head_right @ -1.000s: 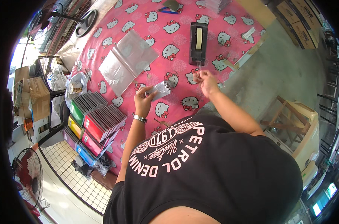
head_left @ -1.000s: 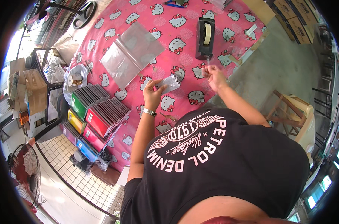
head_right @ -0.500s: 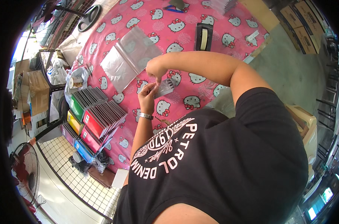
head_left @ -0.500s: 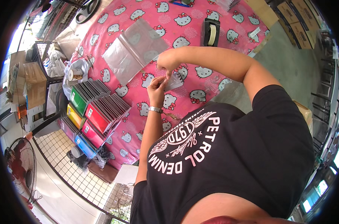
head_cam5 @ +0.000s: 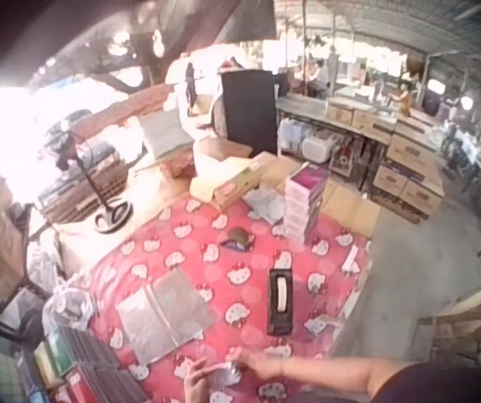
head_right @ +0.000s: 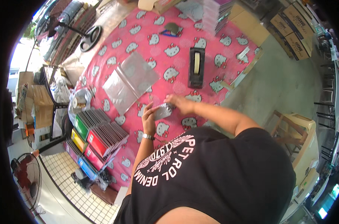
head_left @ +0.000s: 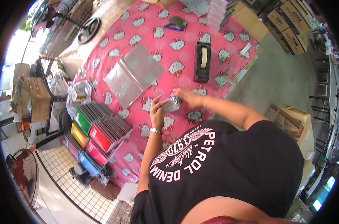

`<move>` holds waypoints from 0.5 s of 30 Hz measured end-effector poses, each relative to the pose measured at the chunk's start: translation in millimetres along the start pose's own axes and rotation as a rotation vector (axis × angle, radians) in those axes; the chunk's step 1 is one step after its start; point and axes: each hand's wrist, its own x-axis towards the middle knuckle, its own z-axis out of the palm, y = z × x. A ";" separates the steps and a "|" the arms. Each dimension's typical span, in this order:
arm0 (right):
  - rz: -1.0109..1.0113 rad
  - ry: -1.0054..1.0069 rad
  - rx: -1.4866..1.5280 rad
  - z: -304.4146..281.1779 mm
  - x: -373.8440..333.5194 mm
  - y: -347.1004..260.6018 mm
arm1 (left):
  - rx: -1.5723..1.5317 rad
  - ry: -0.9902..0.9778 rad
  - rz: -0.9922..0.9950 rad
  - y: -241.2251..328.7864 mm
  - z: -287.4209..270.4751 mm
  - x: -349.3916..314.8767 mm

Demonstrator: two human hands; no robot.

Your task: The person places small notebooks into plastic bags and seals them using adhesive tape, then puts the packed notebooks into a cardboard box.

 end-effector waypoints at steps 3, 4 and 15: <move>0.160 0.012 0.086 -8.4 21.5 -44.1 | -0.092 -0.011 -0.006 -2.7 -6.8 7.5; 0.237 0.016 0.138 -14.8 29.7 -45.1 | -0.223 0.035 -0.063 3.1 -0.8 17.1; 0.141 1.339 -0.188 -380.9 184.8 -31.3 | -0.067 -0.023 0.071 92.4 -15.5 16.4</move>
